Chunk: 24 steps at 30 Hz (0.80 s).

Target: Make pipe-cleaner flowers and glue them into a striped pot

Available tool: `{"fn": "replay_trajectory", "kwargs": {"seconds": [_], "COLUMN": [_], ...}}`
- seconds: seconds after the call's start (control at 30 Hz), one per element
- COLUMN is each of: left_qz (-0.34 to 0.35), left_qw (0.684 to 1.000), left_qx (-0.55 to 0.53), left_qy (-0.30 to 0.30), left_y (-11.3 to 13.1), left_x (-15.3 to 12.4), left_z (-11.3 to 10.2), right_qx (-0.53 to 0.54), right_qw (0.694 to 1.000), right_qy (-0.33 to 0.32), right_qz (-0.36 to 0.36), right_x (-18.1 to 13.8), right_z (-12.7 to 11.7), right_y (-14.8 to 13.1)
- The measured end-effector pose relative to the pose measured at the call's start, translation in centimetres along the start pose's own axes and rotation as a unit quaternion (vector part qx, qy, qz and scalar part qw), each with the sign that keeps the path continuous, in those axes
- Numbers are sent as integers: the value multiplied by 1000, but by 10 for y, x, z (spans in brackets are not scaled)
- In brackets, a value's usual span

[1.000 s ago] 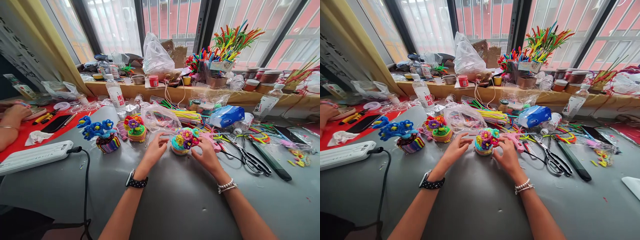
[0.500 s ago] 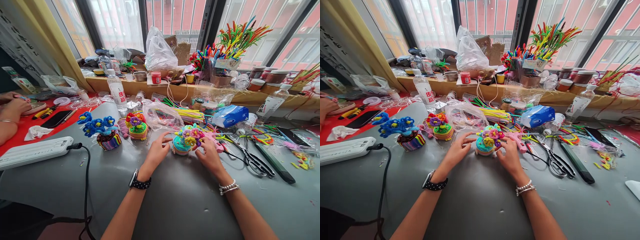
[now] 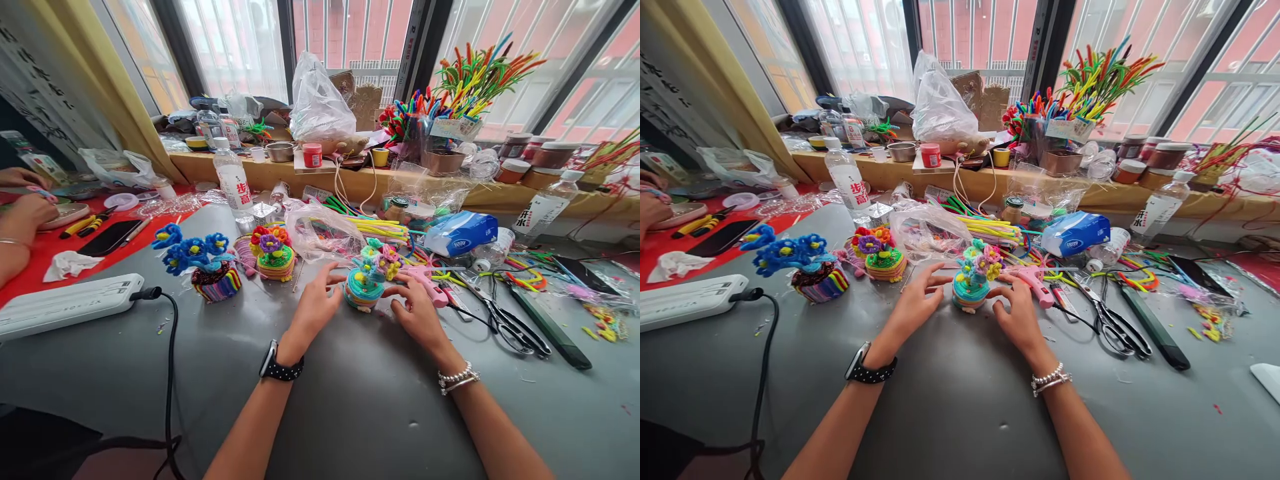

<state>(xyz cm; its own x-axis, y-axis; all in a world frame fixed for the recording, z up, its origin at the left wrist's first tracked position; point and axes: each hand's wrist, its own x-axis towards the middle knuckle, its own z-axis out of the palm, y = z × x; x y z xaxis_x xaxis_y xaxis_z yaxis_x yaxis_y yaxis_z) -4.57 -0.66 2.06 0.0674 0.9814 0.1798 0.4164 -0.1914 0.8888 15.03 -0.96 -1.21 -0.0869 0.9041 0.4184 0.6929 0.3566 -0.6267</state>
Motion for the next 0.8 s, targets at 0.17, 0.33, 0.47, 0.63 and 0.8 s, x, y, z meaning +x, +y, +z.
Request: {"fn": "replay_trajectory", "kwargs": {"seconds": [0.17,0.33,0.47,0.63,0.8], "left_qz": [0,2,-3,-17,-3], "left_qw": [999,999,1000,999,998], "left_qx": [29,9,-12,9,3], "left_qy": [30,36,1,39,65], "left_y": [-2,-3,0,-3,-9], "left_x": [-2,2,5,5,6], "left_z": [1,2,6,-2,-9], "right_qx": [2,9,1,17,-32], "right_qw": [1000,1000,1000,997,999], "right_qy": [-16,7,-8,-76,37], "right_qz": [-5,3,-13,-30,-11], "right_x": [0,2,1,0,7], "right_z": [0,2,1,0,-23], "right_y": [-2,1,1,-9,5]}}
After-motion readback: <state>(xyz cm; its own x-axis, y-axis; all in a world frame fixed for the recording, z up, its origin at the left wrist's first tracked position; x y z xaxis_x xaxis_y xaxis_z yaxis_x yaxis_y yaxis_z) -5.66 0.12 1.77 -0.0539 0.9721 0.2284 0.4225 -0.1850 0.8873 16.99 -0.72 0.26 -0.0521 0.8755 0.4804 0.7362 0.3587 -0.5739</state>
